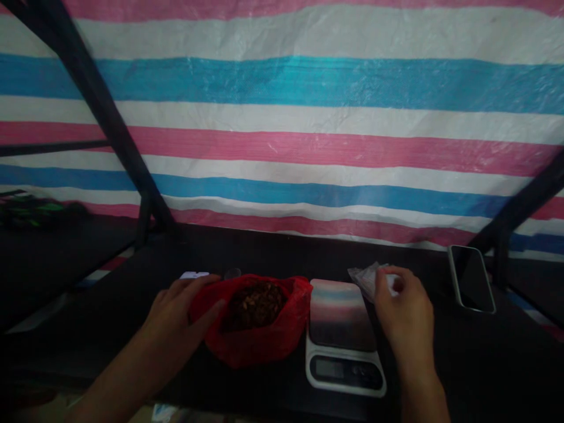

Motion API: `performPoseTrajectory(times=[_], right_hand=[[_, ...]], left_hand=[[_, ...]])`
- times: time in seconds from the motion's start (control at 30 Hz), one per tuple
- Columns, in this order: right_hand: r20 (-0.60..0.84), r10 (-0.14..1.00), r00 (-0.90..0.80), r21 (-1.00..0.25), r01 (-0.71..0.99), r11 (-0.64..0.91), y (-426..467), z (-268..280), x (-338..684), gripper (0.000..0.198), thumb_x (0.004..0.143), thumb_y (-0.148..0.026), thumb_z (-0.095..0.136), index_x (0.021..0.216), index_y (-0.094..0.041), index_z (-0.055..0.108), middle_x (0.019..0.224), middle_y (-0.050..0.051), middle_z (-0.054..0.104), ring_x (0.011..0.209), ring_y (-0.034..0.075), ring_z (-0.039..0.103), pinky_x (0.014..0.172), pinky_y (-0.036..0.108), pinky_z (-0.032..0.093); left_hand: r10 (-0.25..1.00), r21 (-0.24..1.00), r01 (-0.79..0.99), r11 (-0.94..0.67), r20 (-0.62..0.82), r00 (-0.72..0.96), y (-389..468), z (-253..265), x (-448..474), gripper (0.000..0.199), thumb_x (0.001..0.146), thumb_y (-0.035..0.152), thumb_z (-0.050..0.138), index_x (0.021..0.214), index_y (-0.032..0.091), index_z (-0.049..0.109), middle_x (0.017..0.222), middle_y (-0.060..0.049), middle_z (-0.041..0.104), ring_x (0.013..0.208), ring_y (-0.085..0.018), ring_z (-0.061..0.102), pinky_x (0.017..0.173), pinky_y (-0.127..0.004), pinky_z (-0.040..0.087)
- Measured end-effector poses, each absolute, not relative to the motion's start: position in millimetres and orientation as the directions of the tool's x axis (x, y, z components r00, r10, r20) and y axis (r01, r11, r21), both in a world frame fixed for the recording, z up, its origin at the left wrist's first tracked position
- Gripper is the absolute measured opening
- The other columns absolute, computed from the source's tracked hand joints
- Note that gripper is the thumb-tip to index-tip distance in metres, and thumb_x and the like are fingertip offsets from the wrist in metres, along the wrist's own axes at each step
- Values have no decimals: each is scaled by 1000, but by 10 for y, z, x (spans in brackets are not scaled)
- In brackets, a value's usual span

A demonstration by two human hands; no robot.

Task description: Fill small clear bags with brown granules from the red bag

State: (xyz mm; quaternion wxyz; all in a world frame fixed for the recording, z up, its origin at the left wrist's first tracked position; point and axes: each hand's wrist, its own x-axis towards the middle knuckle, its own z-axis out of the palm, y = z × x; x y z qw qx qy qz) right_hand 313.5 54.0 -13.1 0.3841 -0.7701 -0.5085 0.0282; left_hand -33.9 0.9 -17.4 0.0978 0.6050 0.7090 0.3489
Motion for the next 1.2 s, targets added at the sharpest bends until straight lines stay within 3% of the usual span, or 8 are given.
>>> performPoseTrajectory(times=[0.07,0.17,0.33,0.57,0.87,0.97,1.1,1.2], right_hand=[[227,918,325,-696,713,-80,557,-133,2825,35,90,-50,52,99,-22,70,93,14,76,84,33,72,78,44,52],[134,991,11,-703,706,87,557,-217,2331,40,95,-47,57,123,-20,68,105,12,78,97,30,74,86,41,53],[35,983,-182,-624,765,163,477,-322,1788,24,96,-16,58,115,-21,72,113,10,78,109,28,72,94,37,51],[126,981,-147,-775,602,190,581,-481,1593,35,92,-4,52,115,-19,73,115,9,78,110,24,72,99,35,51],[318,947,50,-873,404,272,599,-230,1771,34,92,-35,54,116,-21,73,113,10,80,104,26,75,95,38,57],[324,943,80,-849,464,252,540,-165,1842,36,91,-38,52,115,-22,73,109,10,81,97,26,76,88,38,58],[183,974,-134,-742,631,226,482,-190,1919,33,92,-34,47,106,-24,76,101,9,81,94,27,76,84,39,57],[212,967,-139,-633,735,244,396,-147,1959,34,94,-35,47,108,-26,77,105,10,79,99,30,75,88,44,58]], left_hand=[[971,659,750,64,132,-199,6,-196,-321,45,90,43,51,123,21,72,123,-15,75,114,-36,69,103,-55,52],[992,730,677,96,-18,-121,-14,-211,-270,43,92,38,51,129,24,70,126,-11,77,116,-32,72,106,-51,52],[998,797,602,56,-43,-36,-46,-401,-227,42,91,32,56,130,27,71,130,-10,76,122,-31,71,109,-46,51],[992,796,598,97,-28,-125,159,-541,-202,46,92,20,47,132,17,69,133,-18,72,123,-31,69,110,-48,50],[952,875,485,10,140,-272,176,-295,-296,37,94,36,48,118,21,72,119,-12,79,110,-30,74,101,-44,54],[939,874,485,8,161,-305,151,-264,-284,40,93,36,49,123,21,70,122,-12,78,113,-31,73,102,-45,54],[969,869,494,26,99,-226,152,-299,-246,44,92,29,46,127,20,70,126,-13,78,113,-31,74,102,-47,54],[969,872,488,-17,134,-207,159,-310,-252,41,93,31,46,121,20,73,122,-13,79,111,-31,75,100,-46,55]])
